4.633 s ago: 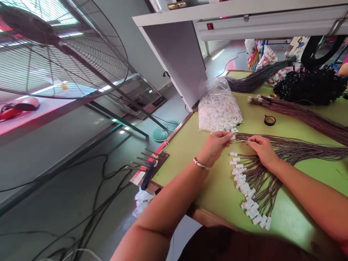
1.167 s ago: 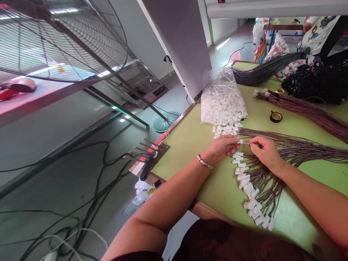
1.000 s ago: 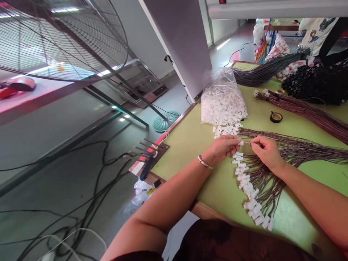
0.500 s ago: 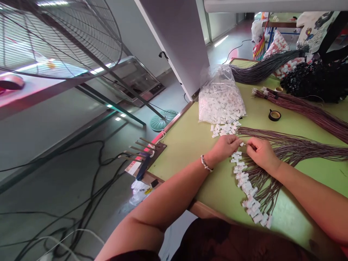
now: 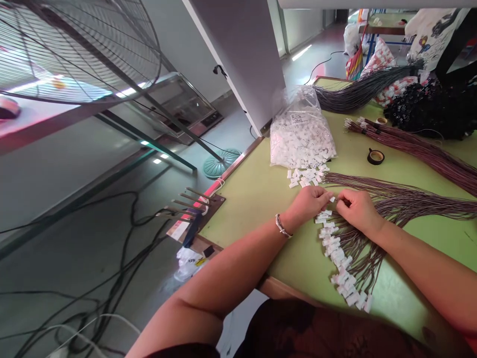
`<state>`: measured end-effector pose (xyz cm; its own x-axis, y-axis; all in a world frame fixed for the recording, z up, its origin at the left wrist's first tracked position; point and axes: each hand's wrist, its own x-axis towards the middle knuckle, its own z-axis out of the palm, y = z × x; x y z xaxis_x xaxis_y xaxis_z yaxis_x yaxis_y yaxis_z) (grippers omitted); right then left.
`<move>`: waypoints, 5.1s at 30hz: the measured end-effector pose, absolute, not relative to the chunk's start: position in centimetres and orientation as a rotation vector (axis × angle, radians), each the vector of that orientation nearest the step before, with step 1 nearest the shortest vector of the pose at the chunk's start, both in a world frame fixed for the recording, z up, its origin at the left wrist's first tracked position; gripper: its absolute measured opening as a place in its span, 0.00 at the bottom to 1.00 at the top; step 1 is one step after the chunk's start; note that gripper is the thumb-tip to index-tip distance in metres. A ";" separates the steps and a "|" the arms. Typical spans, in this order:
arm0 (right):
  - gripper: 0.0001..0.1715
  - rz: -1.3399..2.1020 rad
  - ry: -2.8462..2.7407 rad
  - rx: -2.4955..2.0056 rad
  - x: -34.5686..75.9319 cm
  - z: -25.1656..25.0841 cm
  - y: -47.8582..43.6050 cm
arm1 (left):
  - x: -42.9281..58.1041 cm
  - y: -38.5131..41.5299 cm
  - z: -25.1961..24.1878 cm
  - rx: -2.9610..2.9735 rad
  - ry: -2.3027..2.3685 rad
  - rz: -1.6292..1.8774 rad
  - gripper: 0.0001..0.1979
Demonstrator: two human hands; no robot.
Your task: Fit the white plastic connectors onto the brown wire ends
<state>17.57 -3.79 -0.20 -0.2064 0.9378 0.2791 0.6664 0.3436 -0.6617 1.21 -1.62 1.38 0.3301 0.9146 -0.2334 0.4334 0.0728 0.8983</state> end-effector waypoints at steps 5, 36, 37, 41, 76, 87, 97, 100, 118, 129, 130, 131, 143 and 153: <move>0.10 0.468 -1.990 -1.410 17.3 -0.4 -3.8 | 1.5 -1.6 1.5 1.579 1.282 0.558 0.21; 0.08 0.033 -2.426 -1.545 16.7 0.0 -0.9 | -4.1 2.1 1.4 2.353 1.472 0.412 0.11; 0.08 0.014 -2.460 -1.536 16.6 0.1 -1.0 | -4.0 2.0 1.5 2.373 1.478 0.380 0.11; 0.09 0.009 -2.497 -1.569 16.3 0.4 -1.7 | -3.7 2.1 1.4 2.408 1.493 0.383 0.09; 0.08 0.381 -1.897 -1.296 17.8 0.2 -3.0 | -2.0 0.1 2.3 1.557 1.256 0.873 0.03; 0.08 0.226 -1.984 -1.253 17.7 0.4 -3.4 | -0.9 -0.7 1.7 1.038 0.930 0.777 0.11; 0.09 0.205 -2.012 -1.304 17.7 0.6 -3.7 | -0.9 -0.6 1.1 1.133 0.976 0.746 0.15; 0.08 0.158 -2.020 -1.366 17.8 0.4 -3.7 | -1.0 -0.6 1.1 1.180 0.966 0.748 0.15; 0.05 0.512 -1.929 -1.344 18.1 -0.2 -3.4 | 0.4 -1.7 -0.1 1.427 1.066 0.825 0.07; 0.06 0.375 -2.032 -1.420 17.3 -0.4 -3.4 | 0.6 -1.6 -0.5 1.518 1.059 0.786 0.03; 0.05 0.366 -2.040 -1.434 17.3 -0.5 -3.4 | 0.7 -1.6 -0.6 1.544 1.067 0.793 0.03; 0.05 0.352 -2.051 -1.443 17.2 -0.6 -3.4 | 0.7 -1.7 -0.6 1.585 1.076 0.807 0.03; 0.05 0.354 -2.054 -1.420 17.4 -0.4 -3.6 | 0.1 -1.5 -0.3 1.524 1.022 0.787 0.04; 0.04 0.521 -1.933 -1.505 17.1 -0.5 -3.4 | 0.8 -1.4 -0.8 1.948 1.013 0.950 0.03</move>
<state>17.09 -3.40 -0.50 -0.1528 0.9602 0.2336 0.7128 0.2709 -0.6469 0.78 -1.42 -0.78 0.4161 0.8678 0.2717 0.3265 -0.4215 0.8460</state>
